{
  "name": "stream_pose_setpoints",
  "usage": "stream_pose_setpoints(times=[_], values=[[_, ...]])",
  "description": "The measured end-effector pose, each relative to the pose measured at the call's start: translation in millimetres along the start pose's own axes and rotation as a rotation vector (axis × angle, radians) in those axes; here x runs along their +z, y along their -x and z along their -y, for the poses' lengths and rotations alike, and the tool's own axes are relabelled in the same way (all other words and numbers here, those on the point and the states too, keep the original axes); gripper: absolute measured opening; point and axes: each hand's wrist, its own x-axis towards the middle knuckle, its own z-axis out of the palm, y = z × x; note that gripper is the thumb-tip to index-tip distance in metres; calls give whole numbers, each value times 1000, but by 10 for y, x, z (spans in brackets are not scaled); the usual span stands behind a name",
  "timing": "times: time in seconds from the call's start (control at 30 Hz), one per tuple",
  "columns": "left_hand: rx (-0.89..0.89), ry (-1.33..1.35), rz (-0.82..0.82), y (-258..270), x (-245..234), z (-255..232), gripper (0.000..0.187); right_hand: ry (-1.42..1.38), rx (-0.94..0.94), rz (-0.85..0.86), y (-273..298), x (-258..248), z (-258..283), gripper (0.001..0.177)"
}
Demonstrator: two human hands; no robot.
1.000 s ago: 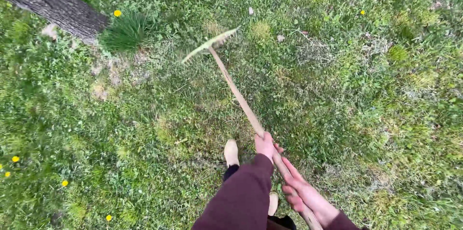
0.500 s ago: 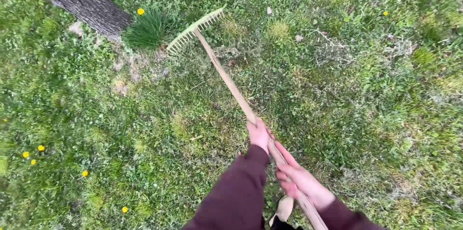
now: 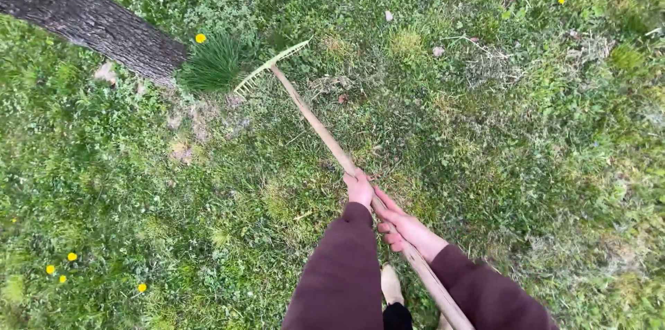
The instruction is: The person rakes a grassy yard with a long-handled leaf rake, pulling the rake across the grass to gather scattered dry leaves and debris. They walk across the lawn while repeatedly dragging the rake toward themselves over different patches of grass.
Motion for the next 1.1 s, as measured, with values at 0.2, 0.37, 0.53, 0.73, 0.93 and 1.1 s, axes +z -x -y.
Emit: stream_pose_setpoints(times=[0.2, 0.37, 0.53, 0.73, 0.93, 1.1], values=[[-129, -92, -34, 990, -90, -680, 34, -122, 96, -78, 349, 112, -198, 66], [-78, -225, -86, 1377, -55, -293, 37, -137, 83, -22, 712, -163, -571, 67], [-58, -342, -122, 1972, 42, 396, 40, -128, 50, -48, 1322, -548, -1141, 66], [-71, -408, -73, 3385, 180, 1266, 45, -128, 45, -140, 2529, -1026, -1976, 66], [-109, -345, 0, 4897, 210, 1972, 40, -184, 44, -244, 3822, -1232, -2705, 66], [-284, -158, 51, 5983, 178, 1868, 36, -288, 61, -384, 4568, -1193, -3032, 69]])
